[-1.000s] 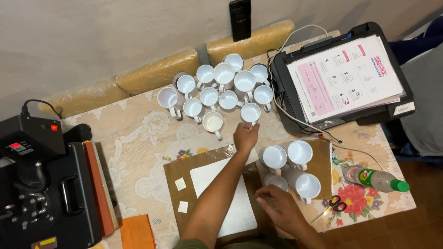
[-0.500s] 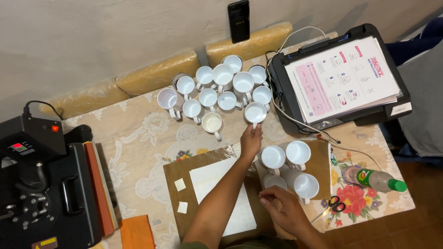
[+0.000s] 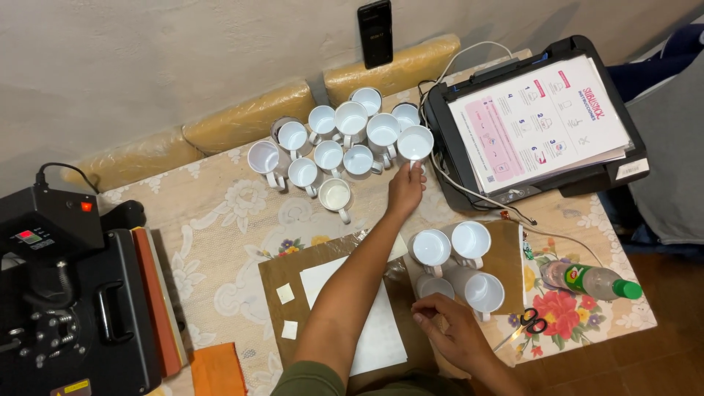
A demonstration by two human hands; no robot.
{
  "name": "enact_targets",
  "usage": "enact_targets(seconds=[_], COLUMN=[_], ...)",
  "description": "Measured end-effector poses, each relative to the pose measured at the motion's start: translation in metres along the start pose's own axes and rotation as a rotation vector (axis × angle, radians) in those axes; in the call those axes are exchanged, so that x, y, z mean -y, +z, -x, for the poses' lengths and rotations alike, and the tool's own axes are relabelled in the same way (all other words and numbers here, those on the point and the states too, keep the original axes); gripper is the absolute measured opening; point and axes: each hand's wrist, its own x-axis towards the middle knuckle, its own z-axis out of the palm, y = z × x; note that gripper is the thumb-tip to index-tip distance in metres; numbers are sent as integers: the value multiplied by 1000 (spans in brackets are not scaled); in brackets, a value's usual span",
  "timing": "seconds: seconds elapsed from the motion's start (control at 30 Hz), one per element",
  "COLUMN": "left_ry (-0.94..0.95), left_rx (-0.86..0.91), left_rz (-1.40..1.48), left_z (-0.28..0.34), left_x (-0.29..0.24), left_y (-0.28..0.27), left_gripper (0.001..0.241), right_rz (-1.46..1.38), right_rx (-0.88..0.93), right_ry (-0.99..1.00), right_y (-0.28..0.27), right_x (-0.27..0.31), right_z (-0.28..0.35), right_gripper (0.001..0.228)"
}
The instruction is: The person arranges white mugs on a table, cleans a heat press machine with an orange cloth, and adjusts the machine's digital settings. They also handle a printed sheet and a smartphone.
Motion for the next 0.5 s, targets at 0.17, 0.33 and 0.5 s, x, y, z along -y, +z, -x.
enact_targets(seconds=[0.17, 0.33, 0.5], left_ry=[93, 43, -20], left_rx=[-23, -8, 6], left_rz=[-183, -152, -60], left_z=[-14, -14, -11], left_x=[0, -4, -6], left_y=[0, 1, -2], left_gripper=[57, 57, 57], right_rz=[20, 21, 17], right_rx=[-5, -2, 10], right_ry=[18, 16, -15], right_y=[-2, 1, 3], right_x=[-1, -2, -2], right_z=[-1, -3, -6], right_gripper=[17, 17, 16])
